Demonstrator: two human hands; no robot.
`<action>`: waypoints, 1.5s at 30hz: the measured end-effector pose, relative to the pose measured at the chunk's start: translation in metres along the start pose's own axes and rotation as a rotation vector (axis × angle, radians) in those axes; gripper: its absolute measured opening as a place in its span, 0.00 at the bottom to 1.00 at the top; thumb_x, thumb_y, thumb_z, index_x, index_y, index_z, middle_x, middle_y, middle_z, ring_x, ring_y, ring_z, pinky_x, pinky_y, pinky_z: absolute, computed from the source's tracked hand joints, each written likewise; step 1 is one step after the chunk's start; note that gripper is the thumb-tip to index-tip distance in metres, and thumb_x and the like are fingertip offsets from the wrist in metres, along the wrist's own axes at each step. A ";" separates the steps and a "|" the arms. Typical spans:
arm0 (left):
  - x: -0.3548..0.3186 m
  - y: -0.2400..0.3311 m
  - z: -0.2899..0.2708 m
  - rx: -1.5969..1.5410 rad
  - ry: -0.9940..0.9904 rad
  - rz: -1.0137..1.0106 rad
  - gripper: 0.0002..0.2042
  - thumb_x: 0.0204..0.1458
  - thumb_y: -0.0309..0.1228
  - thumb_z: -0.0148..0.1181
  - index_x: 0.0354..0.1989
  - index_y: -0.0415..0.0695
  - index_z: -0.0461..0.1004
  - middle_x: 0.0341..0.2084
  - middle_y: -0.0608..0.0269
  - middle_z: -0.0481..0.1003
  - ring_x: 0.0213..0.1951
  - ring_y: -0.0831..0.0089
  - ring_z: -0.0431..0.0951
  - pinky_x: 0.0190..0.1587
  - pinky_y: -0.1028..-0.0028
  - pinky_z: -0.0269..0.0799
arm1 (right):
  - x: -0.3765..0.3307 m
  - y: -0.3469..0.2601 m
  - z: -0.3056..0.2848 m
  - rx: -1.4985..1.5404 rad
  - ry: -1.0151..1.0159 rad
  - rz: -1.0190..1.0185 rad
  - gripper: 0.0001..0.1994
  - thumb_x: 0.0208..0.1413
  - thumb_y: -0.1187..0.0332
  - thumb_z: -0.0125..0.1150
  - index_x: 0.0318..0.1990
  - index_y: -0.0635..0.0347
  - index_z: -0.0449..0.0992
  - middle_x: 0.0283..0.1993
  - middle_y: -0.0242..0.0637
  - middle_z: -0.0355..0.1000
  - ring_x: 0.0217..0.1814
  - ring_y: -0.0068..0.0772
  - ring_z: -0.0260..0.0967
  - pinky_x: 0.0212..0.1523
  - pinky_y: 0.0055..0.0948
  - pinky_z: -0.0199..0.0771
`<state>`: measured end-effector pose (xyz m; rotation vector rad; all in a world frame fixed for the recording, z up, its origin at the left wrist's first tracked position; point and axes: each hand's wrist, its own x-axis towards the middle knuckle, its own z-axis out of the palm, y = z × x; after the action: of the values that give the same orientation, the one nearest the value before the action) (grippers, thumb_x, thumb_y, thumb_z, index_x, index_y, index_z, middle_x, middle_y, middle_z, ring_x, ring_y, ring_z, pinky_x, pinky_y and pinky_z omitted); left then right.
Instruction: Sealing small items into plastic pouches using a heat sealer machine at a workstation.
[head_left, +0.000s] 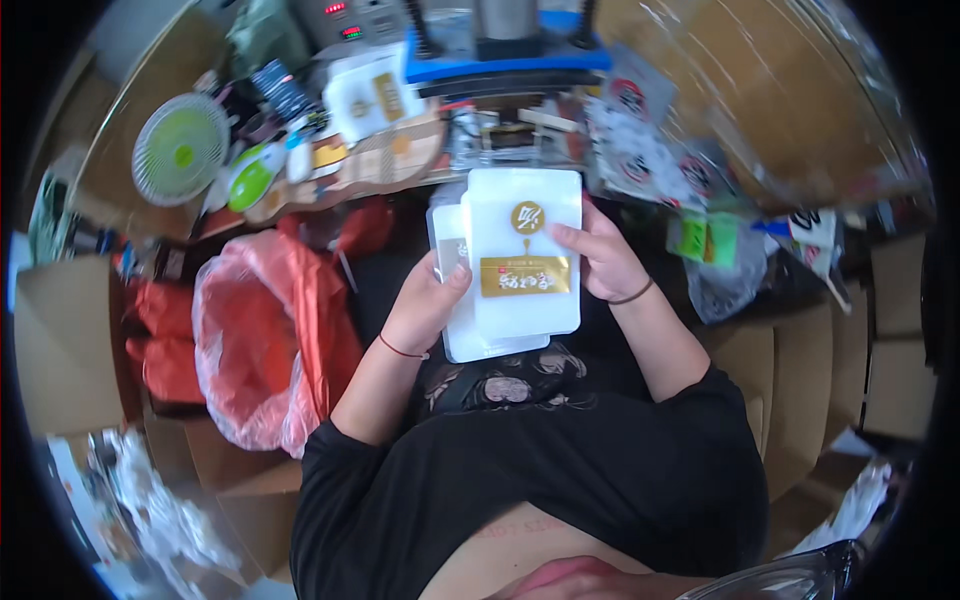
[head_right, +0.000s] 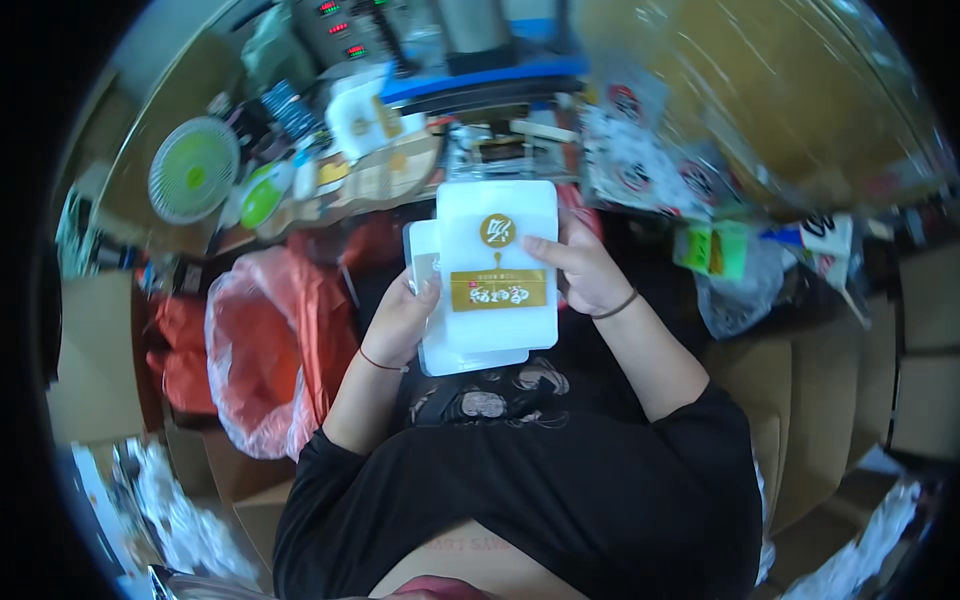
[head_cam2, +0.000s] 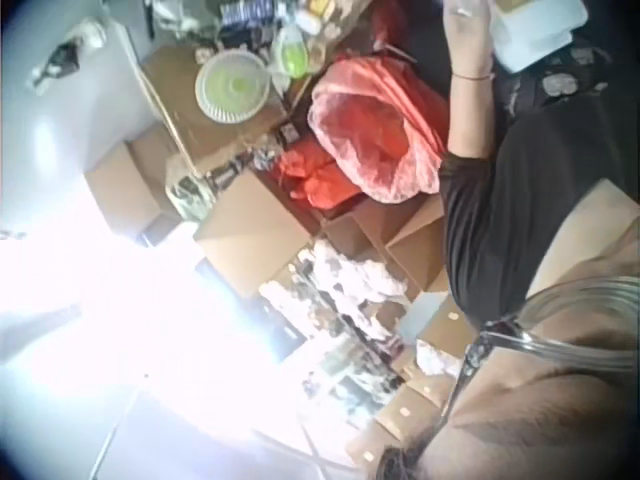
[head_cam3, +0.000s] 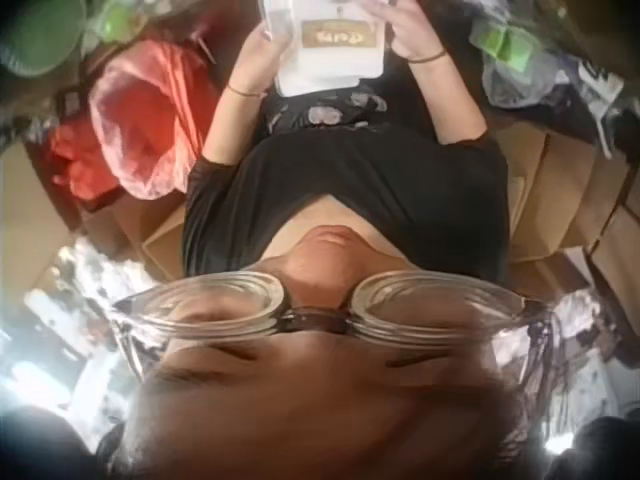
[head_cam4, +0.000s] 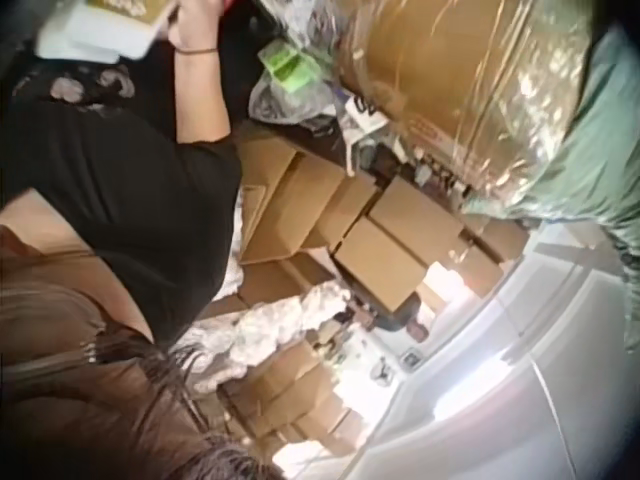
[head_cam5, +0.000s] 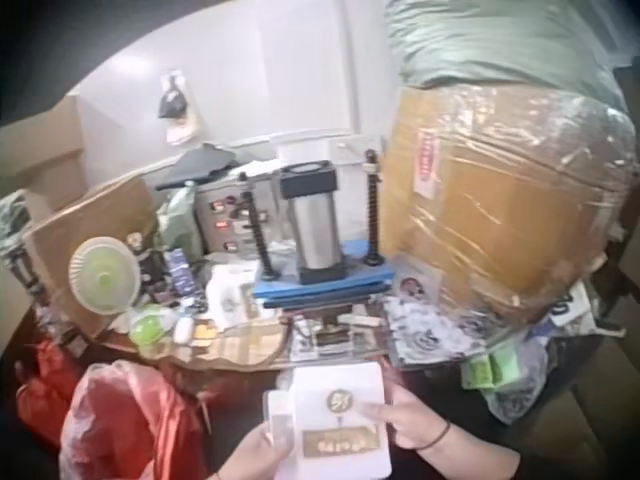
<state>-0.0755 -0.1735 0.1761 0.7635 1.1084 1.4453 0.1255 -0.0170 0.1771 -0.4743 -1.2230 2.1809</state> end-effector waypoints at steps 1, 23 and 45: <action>0.012 -0.011 0.011 -0.019 -0.014 -0.081 0.24 0.56 0.36 0.66 0.56 0.36 0.68 0.46 0.59 0.77 0.45 0.72 0.78 0.49 0.70 0.75 | -0.013 -0.008 -0.022 0.052 0.040 -0.004 0.29 0.58 0.67 0.64 0.64 0.65 0.59 0.59 0.43 0.69 0.60 0.39 0.70 0.59 0.41 0.72; 0.105 -0.104 0.164 -1.010 -1.114 -0.727 0.29 0.60 0.42 0.59 0.64 0.38 0.60 0.46 0.54 0.75 0.43 0.62 0.80 0.48 0.63 0.76 | -0.203 -0.112 -0.203 0.007 0.439 -0.670 0.23 0.60 0.70 0.61 0.61 0.64 0.65 0.60 0.43 0.71 0.61 0.39 0.69 0.63 0.40 0.67; 0.132 -0.117 0.114 -0.196 -0.996 -0.724 0.36 0.56 0.51 0.57 0.66 0.36 0.60 0.53 0.52 0.73 0.53 0.69 0.74 0.56 0.68 0.71 | -0.171 -0.062 -0.069 -1.601 -0.278 -0.804 0.19 0.46 0.68 0.65 0.49 0.49 0.80 0.50 0.45 0.75 0.53 0.49 0.73 0.50 0.43 0.75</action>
<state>0.0477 -0.0254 0.0915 0.6980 0.3651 0.4174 0.3146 -0.0576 0.1989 -0.1468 -2.5383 0.2796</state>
